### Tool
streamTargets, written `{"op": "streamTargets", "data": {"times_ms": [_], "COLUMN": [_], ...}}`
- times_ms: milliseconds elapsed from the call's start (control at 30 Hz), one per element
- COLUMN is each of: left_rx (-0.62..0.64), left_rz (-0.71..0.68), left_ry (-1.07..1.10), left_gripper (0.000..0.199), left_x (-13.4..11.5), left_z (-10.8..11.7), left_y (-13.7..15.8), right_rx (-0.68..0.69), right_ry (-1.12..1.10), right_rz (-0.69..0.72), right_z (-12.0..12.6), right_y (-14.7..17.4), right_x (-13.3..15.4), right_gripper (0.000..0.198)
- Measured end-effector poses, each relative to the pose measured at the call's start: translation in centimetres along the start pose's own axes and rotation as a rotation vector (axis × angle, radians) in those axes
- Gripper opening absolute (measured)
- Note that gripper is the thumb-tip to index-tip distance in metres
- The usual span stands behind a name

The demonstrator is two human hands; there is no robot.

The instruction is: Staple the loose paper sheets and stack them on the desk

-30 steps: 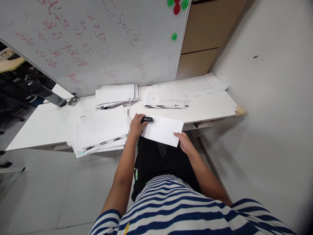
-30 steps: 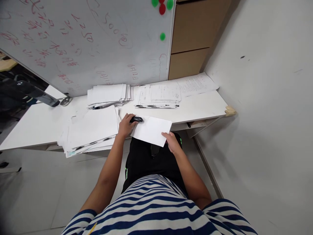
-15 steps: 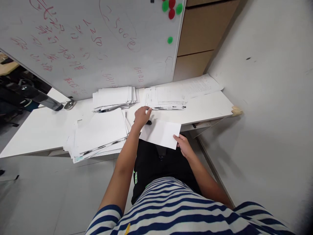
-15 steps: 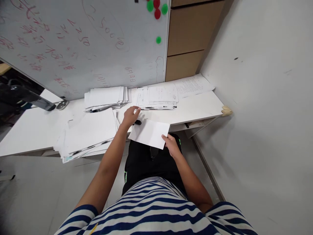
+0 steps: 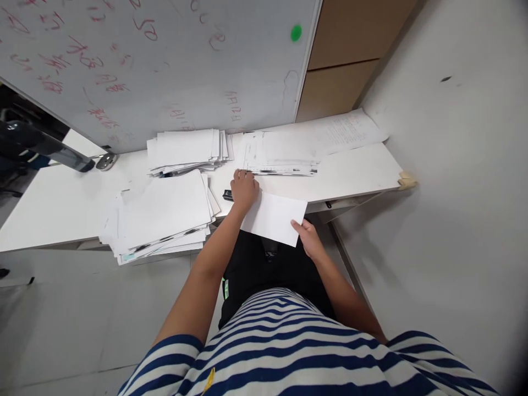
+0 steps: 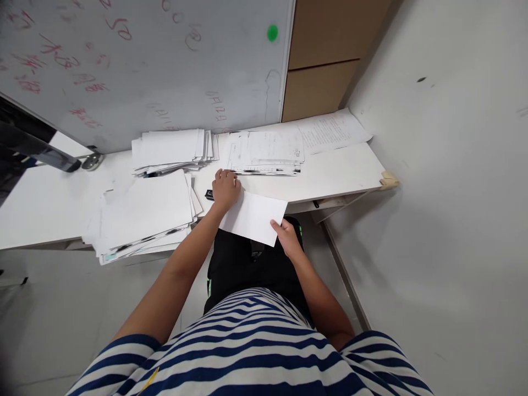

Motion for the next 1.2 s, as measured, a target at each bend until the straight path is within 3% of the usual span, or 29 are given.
{"op": "streamTargets", "data": {"times_ms": [100,233,300,433,567,700,1000,1100,1200], "left_rx": [-0.19,-0.431,-0.387,-0.157,-0.154,-0.165,-0.162,-0.173,-0.139], "left_rz": [0.007,0.018,-0.038,-0.073,-0.027,-0.017,0.003,-0.007,-0.004], "left_ry": [0.232,0.381,0.319,0.189,0.112,0.107,0.074,0.065,0.09], "left_gripper": [0.017,0.033,0.039,0.046,0.049,0.047,0.047,0.047,0.039], "left_x": [0.8,2.8,3.8,5.5,6.1,5.9,5.6,5.7,6.0], "left_z": [1.5,3.6,3.6,1.9,1.1,1.0,1.1,1.0,0.6], "left_y": [0.2,1.9,2.9,4.2,4.2,4.0,4.2,4.2,4.2], "right_rx": [0.018,0.012,-0.037,-0.249,-0.498,-0.548,-0.43,-0.337,-0.243], "right_ry": [0.094,0.114,0.167,0.407,0.44,0.396,0.106,0.021,0.015], "right_rz": [-0.026,-0.02,0.023,0.186,0.355,0.373,0.292,0.233,0.185], "right_z": [0.0,0.3,1.0,3.8,7.4,9.0,7.1,4.9,1.0], "right_y": [-0.3,-0.4,-0.4,0.1,1.7,2.5,1.7,1.0,-0.9], "right_x": [-0.9,-1.0,0.0,4.1,8.3,8.7,6.0,6.8,8.6], "right_gripper": [0.051,0.05,0.047,0.043,0.042,0.042,0.044,0.046,0.047]}}
Point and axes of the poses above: each hand's wrist, its own y-axis away from the middle knuckle, its own z-axis out of the back of the hand, x = y × z, the point moved 4 cm from there along -y, towards the middle knuckle, and after that the axes turned 7 degrees about -z, right-handed, at the moved point
